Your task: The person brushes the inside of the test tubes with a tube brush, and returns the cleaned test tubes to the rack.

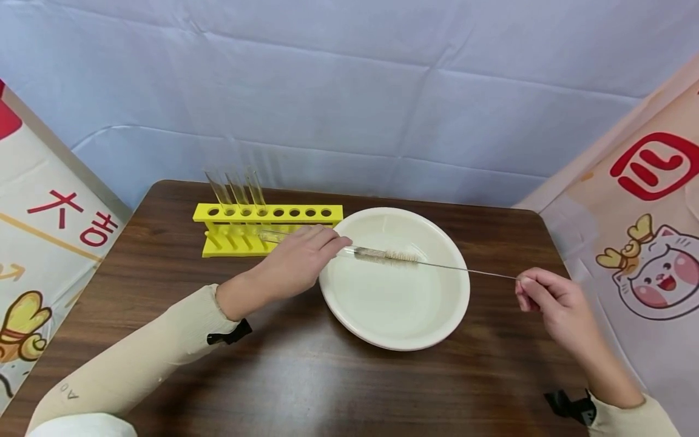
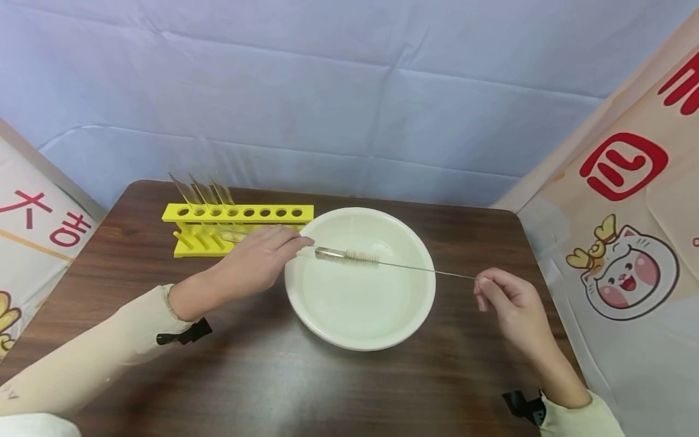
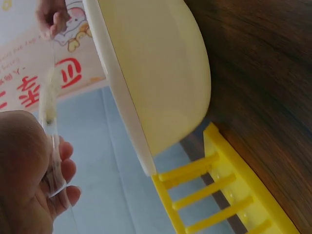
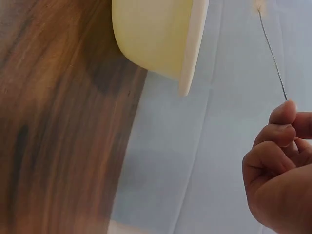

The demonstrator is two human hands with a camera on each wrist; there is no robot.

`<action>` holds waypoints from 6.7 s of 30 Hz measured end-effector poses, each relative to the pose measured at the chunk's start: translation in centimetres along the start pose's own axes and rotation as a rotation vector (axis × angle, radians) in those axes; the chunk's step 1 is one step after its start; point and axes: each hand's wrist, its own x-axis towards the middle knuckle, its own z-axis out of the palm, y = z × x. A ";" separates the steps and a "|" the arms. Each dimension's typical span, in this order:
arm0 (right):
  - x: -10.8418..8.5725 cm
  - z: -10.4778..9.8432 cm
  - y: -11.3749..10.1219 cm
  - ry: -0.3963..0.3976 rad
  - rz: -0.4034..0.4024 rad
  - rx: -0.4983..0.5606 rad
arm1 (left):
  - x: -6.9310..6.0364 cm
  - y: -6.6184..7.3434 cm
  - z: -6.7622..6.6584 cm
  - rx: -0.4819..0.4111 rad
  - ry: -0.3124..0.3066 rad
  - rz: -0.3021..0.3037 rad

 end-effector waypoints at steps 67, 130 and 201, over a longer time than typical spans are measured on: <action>4.1 6.7 -0.7 -0.301 0.146 0.139 | 3.1 1.8 0.7 0.042 -0.006 0.097; 1.5 -1.6 2.4 -0.384 -0.152 -0.188 | -1.0 -1.7 0.1 -0.012 -0.028 0.033; 3.3 1.5 2.0 0.177 -0.758 -0.807 | 0.2 -1.1 -0.1 -0.053 -0.069 0.016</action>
